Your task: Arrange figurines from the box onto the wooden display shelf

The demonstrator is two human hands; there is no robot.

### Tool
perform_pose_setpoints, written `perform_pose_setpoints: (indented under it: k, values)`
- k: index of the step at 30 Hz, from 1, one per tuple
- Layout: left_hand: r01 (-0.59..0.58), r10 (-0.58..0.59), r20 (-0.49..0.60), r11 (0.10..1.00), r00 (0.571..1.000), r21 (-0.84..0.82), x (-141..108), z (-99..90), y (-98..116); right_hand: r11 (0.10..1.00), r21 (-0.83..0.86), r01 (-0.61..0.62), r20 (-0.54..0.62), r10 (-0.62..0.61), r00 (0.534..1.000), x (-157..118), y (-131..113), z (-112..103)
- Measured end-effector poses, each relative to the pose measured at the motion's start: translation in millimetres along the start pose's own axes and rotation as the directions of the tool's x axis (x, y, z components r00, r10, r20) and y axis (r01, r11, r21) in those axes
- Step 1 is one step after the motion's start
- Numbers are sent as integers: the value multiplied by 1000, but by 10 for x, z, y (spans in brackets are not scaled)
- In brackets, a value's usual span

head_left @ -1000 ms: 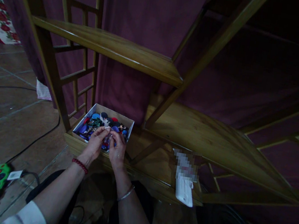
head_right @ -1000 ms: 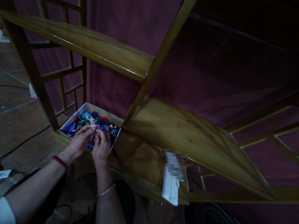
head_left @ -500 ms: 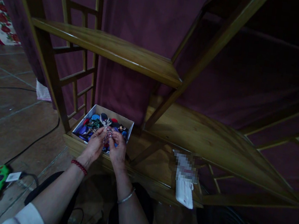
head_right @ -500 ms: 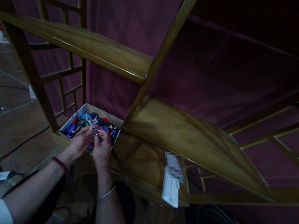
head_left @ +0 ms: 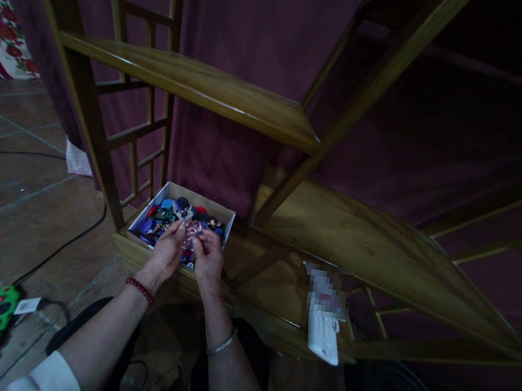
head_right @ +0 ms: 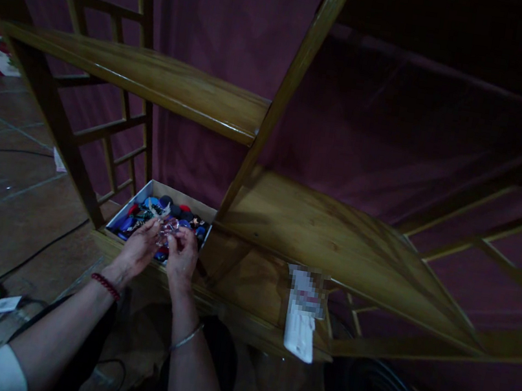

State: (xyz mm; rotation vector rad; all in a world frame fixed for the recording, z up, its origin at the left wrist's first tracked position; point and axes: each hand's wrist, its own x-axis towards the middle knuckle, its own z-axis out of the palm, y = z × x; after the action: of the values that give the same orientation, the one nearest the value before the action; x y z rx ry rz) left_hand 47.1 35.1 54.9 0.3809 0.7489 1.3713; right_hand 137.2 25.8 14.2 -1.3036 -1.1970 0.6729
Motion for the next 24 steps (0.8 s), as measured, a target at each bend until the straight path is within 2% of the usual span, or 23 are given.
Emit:
perform_pose_setpoints:
  k: [7, 11, 15, 24]
  values:
    - [17, -18, -32, 1000, 999, -22, -7, 4, 22, 980, -198, 13, -58, -25, 998, 0, -57, -47]
    - [-31, 31, -12, 999, 999, -28, -6, -8, 22, 973, -227, 37, -37, -47, 998, 0, -61, -46]
    - [-32, 32, 15, 999, 999, -14, -12, -11, 37, 966, -252, 58, -38, -69, 997, 5, -68, -65]
    - [-53, 53, 4, 995, 999, 81, 27, -66, 31, 898, -404, 174, -55, -214, 975, 4, -164, -155]
